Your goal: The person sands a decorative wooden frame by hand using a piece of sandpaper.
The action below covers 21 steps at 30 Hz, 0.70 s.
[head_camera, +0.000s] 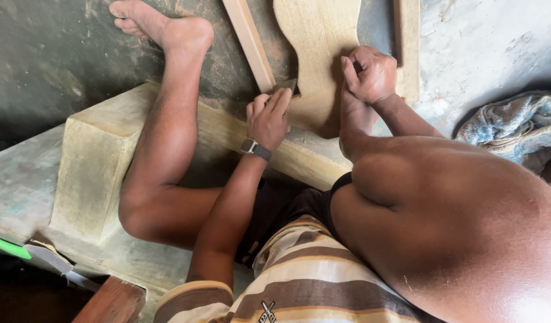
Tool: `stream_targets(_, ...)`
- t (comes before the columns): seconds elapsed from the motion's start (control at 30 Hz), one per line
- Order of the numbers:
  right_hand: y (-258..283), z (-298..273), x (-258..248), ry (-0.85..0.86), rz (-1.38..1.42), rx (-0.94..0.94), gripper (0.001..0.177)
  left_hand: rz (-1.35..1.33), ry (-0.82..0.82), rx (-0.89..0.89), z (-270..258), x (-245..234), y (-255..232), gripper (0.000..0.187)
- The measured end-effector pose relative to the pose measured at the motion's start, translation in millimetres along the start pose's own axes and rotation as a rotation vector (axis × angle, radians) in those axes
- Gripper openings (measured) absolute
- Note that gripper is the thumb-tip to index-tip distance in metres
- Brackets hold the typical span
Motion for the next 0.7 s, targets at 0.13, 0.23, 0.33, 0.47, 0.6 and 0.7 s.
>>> stream_targets(0.13, -0.3, 0.8, -1.7, 0.006, 0.004, 0.003, 0.033, 0.143, -0.061, 0.119, -22.5, 32.7, 8.1, 0.061)
stream_targets(0.23, -1.0, 0.8, -0.7, 0.008, 0.014, 0.007, 0.033, 0.133, -0.023, 0.022, -27.5, 34.6, 4.8, 0.042)
stream_targets(0.33, -0.9, 1.3, -0.8, 0.010, 0.016, 0.009, 0.032, 0.124, 0.044, -0.007, -27.6, 46.5, 8.7, 0.047)
stream_targets(0.47, -0.1, 2.4, -2.5, 0.014, 0.025, 0.018, 0.033, -0.059, 0.264, -0.249, -17.9, 60.3, 14.4, 0.058)
stream_targets(0.6, 2.0, 5.3, -4.6, 0.014, 0.023, 0.007, 0.036, -0.030, 0.229, -0.247, -27.1, 53.3, 9.1, 0.074)
stream_targets(0.7, 3.5, 6.5, -3.1, 0.014, 0.026, 0.001, 0.034, 0.051, 0.315, -0.244, -24.0, 49.0, 14.4, 0.077)
Point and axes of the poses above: each hand's wrist, its own z-axis towards the middle knuckle, its own x-axis out of the palm, y = z × x, the point moved 3 cm from there along z, towards the middle knuckle, and after that the axes turned 15 degrees about -y, right-handed, at the moved point
